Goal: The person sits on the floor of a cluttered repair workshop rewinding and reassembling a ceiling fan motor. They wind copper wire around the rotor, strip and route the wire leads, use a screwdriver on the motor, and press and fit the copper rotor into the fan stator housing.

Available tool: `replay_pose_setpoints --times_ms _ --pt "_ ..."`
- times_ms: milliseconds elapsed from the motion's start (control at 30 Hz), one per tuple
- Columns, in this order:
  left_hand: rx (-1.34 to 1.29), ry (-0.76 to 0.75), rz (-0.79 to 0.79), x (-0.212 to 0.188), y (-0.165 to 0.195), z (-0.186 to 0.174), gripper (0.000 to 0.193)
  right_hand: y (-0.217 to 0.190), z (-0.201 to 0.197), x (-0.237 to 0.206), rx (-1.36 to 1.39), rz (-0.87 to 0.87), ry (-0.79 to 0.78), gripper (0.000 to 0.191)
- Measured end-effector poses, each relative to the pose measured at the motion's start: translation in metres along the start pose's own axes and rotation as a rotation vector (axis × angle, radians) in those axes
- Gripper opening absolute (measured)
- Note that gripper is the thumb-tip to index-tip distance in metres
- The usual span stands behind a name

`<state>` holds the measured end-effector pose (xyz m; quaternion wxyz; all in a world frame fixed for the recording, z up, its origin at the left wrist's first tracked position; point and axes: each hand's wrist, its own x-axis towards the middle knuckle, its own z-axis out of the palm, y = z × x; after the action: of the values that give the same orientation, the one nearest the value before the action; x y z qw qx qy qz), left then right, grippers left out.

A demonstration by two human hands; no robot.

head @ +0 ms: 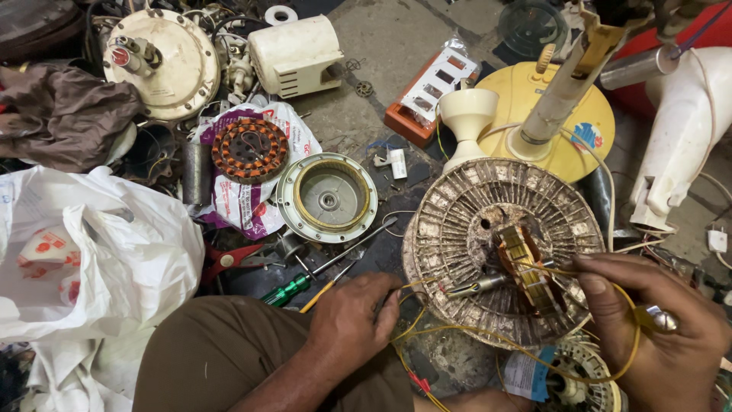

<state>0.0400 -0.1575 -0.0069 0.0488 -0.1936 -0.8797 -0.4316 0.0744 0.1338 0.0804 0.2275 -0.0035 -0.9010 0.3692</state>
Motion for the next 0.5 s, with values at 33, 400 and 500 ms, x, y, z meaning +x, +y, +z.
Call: replay_pose_setpoints --times_ms 33,400,500 --pt "0.003 -0.006 -0.007 0.0002 0.0002 0.0000 0.014 -0.0001 0.0002 0.0004 0.002 -0.009 0.000 0.012" --pt "0.000 -0.015 -0.012 0.0003 0.0016 -0.0009 0.014 -0.0022 -0.0006 0.0017 -0.019 -0.016 -0.009 0.011" --pt "0.004 -0.016 -0.013 0.0002 0.0021 -0.0009 0.014 -0.0023 -0.0009 0.0014 -0.010 0.004 -0.005 0.012"
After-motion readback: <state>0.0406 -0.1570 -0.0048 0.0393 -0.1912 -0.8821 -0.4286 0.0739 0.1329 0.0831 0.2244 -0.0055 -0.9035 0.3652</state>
